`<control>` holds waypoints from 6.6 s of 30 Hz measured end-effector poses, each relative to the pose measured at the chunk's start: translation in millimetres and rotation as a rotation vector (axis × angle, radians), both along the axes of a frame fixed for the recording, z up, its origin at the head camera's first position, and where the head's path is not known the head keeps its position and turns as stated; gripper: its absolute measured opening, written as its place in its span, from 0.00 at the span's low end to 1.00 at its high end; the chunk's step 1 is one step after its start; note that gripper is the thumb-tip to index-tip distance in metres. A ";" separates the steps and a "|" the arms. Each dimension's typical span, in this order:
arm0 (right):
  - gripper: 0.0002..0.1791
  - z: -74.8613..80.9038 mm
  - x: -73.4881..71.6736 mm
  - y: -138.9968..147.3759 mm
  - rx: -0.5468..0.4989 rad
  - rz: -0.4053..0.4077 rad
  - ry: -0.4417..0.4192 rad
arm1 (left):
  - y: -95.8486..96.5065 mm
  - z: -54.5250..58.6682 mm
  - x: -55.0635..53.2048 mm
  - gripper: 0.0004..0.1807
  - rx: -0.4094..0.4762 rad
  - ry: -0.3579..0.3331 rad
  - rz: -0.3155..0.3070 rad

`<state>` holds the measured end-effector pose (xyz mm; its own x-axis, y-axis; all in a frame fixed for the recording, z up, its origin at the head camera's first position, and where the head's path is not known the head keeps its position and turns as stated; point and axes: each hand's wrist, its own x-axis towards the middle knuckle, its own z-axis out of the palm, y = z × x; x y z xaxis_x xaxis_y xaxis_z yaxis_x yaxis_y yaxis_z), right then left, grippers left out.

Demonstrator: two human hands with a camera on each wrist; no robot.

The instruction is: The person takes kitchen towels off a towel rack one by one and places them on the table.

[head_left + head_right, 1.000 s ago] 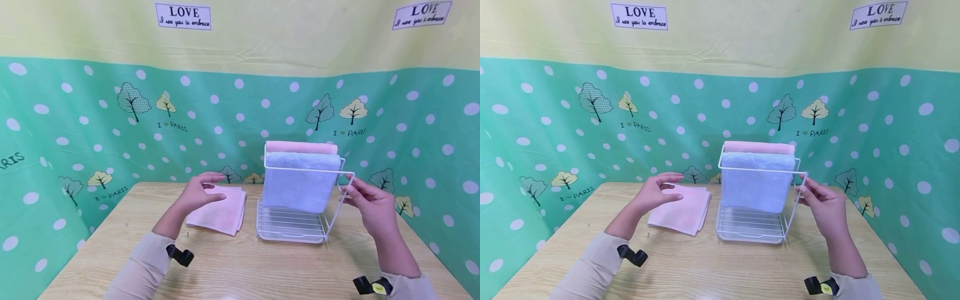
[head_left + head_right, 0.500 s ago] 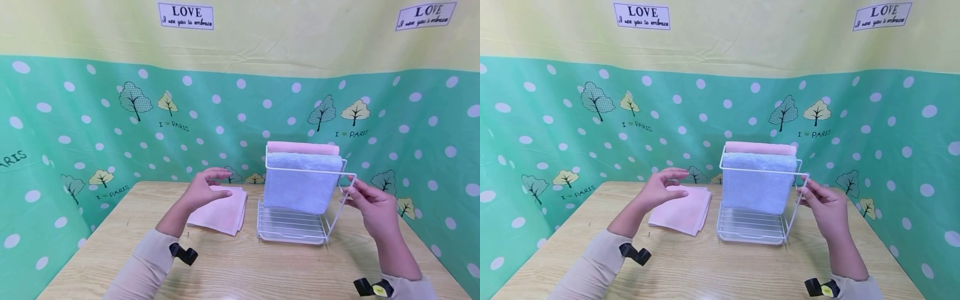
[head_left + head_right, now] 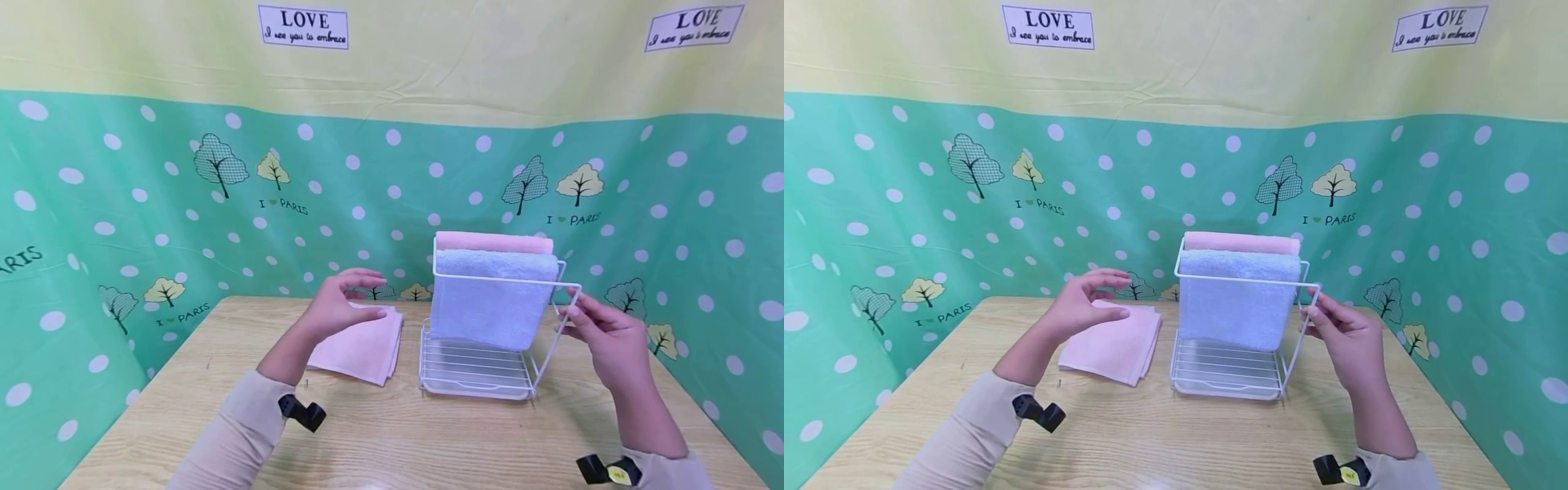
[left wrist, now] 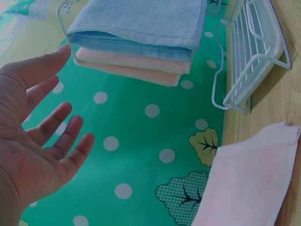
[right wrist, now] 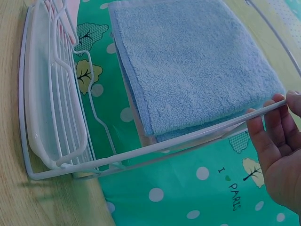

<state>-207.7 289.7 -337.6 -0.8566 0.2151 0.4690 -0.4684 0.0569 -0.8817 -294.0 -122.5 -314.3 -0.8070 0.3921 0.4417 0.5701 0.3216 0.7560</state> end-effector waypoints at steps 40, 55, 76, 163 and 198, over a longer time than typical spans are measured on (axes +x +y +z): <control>0.20 -1.6 -0.6 -0.5 -0.004 0.002 0.014 | 32.0 43.6 5.2 0.33 -0.057 0.082 -0.130; 0.21 -0.6 -0.7 -1.0 0.000 -0.001 0.028 | 50.2 58.0 -2.6 0.32 -0.033 0.076 -0.165; 0.20 -0.3 -0.8 -0.7 -0.012 0.008 -0.001 | 72.4 86.1 -3.2 0.33 -0.100 0.002 -0.165; 0.21 0.1 0.5 -0.6 0.006 -0.019 -0.012 | 183.3 118.5 -36.8 0.20 -0.568 0.013 -0.281; 0.21 -0.6 0.4 0.2 -0.012 0.007 0.002 | 175.3 139.9 -34.7 0.15 -0.427 0.059 -0.205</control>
